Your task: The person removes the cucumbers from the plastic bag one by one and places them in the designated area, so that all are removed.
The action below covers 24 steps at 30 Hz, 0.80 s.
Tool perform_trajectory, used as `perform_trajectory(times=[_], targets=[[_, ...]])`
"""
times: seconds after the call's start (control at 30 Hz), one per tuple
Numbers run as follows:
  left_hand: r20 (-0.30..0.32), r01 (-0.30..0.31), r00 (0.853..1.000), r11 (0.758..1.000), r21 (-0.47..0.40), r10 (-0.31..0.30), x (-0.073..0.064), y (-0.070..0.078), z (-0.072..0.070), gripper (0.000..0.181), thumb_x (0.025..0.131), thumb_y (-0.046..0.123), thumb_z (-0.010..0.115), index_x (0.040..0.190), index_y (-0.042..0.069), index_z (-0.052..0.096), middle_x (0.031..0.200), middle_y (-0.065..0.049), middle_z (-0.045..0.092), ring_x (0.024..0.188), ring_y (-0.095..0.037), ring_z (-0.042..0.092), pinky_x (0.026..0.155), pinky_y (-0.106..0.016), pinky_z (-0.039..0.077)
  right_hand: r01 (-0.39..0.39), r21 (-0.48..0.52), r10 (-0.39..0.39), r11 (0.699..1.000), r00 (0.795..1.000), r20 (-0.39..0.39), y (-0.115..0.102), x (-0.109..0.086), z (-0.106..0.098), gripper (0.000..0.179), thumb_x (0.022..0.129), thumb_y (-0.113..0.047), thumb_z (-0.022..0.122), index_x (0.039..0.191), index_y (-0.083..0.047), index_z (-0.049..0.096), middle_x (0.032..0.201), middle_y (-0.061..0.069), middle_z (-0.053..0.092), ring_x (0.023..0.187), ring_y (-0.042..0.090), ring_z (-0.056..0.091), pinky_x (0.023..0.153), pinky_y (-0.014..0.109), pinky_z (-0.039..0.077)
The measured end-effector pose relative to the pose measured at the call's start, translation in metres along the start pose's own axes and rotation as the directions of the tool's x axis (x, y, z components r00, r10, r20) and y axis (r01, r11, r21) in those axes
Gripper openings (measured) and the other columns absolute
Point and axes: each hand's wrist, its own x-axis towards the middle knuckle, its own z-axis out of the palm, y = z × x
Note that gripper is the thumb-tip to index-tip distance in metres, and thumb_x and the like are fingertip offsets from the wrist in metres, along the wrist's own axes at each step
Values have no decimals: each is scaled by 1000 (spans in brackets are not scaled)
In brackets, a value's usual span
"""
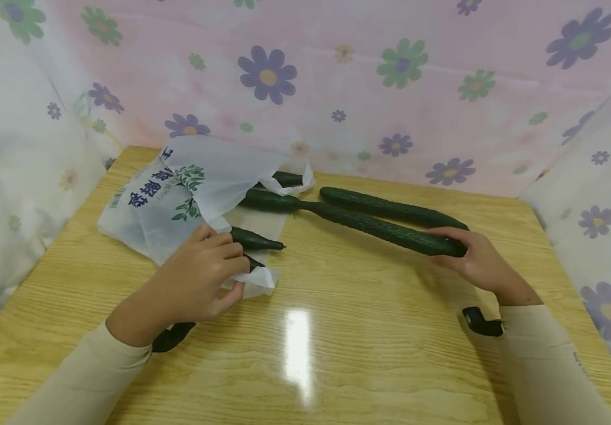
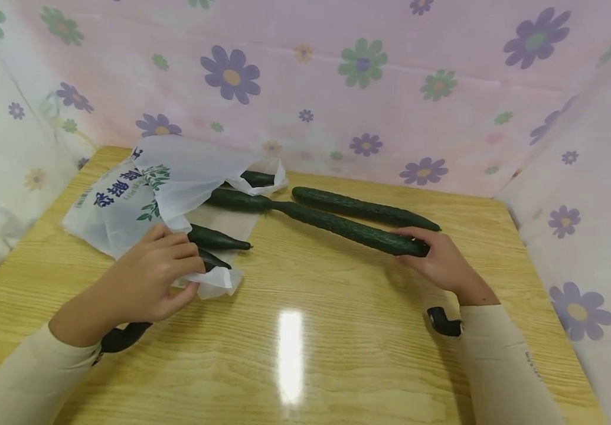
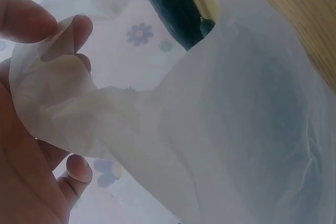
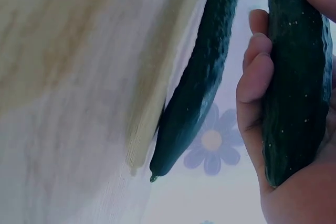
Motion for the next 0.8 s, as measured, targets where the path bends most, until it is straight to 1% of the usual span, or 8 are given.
perform_trajectory(times=[0.07, 0.17, 0.33, 0.47, 0.53, 0.67, 0.77, 0.8], targets=[[-4, -3, 1000, 1000, 0, 3, 1, 0, 0, 7, 76, 19, 59, 78, 15, 64, 74, 5, 57, 73, -17, 48, 74, -35, 32, -22, 37, 22, 999, 1000, 3, 1, -1, -3, 50, 93, -21, 71, 140, -14, 57, 144, 21, 52, 127, 40, 50, 93, 58, 43], [-2, -1, 1000, 1000, 2, 1, 2, -1, -1, 7, 75, 19, 59, 78, 15, 64, 75, 4, 58, 74, -17, 49, 74, -36, 33, -46, 79, 45, 996, 999, 11, 4, -2, -5, 52, 93, -20, 70, 142, -12, 54, 147, 24, 48, 135, 49, 40, 97, 69, 37], [1, -2, 1000, 1000, 3, 2, 1, 0, -2, 6, 75, 18, 59, 77, 15, 64, 74, 4, 57, 74, -17, 49, 74, -36, 32, -47, 76, 45, 996, 999, 25, 7, -1, -5, 51, 94, -21, 70, 141, -10, 55, 147, 25, 48, 134, 51, 40, 97, 70, 36], [-5, -9, 1000, 1000, -3, 9, 2, 1, -2, 7, 75, 18, 59, 77, 14, 64, 73, 4, 57, 73, -17, 48, 74, -36, 33, -47, 54, 45, 997, 999, 27, 10, -1, -2, 50, 94, -21, 70, 140, -10, 56, 145, 25, 50, 132, 48, 44, 95, 66, 40], [-4, -10, 1000, 1000, -4, 10, 3, 1, -1, 6, 75, 18, 59, 77, 14, 64, 73, 4, 57, 73, -17, 48, 75, -36, 34, -48, 29, 47, 998, 999, 26, 12, -1, -2, 49, 94, -22, 70, 140, -11, 57, 144, 23, 51, 127, 42, 49, 92, 61, 43], [3, -7, 1000, 1000, -4, 7, 3, 2, -1, 5, 75, 18, 59, 76, 15, 63, 73, 4, 57, 72, -17, 47, 75, -36, 33, -30, 11, 30, 999, 999, 20, 14, 1, -1, 48, 94, -21, 70, 139, -13, 58, 142, 22, 54, 122, 35, 53, 91, 56, 45], [10, -2, 1000, 1000, -7, 2, 2, 3, 0, 6, 75, 18, 59, 76, 14, 64, 74, 3, 58, 73, -17, 47, 75, -36, 34, -9, 2, 9, 1000, 1000, 9, 15, 2, -1, 48, 92, -18, 72, 138, -14, 59, 140, 21, 57, 111, 21, 59, 91, 42, 48], [13, 0, 1000, 1000, -8, 0, 2, 3, 0, 6, 75, 18, 60, 77, 14, 64, 74, 3, 58, 73, -17, 48, 75, -36, 34, 1, -5, 0, 1000, 1000, 10, 15, 3, -1, 48, 92, -17, 72, 138, -13, 59, 139, 22, 57, 100, 16, 60, 87, 36, 47]])
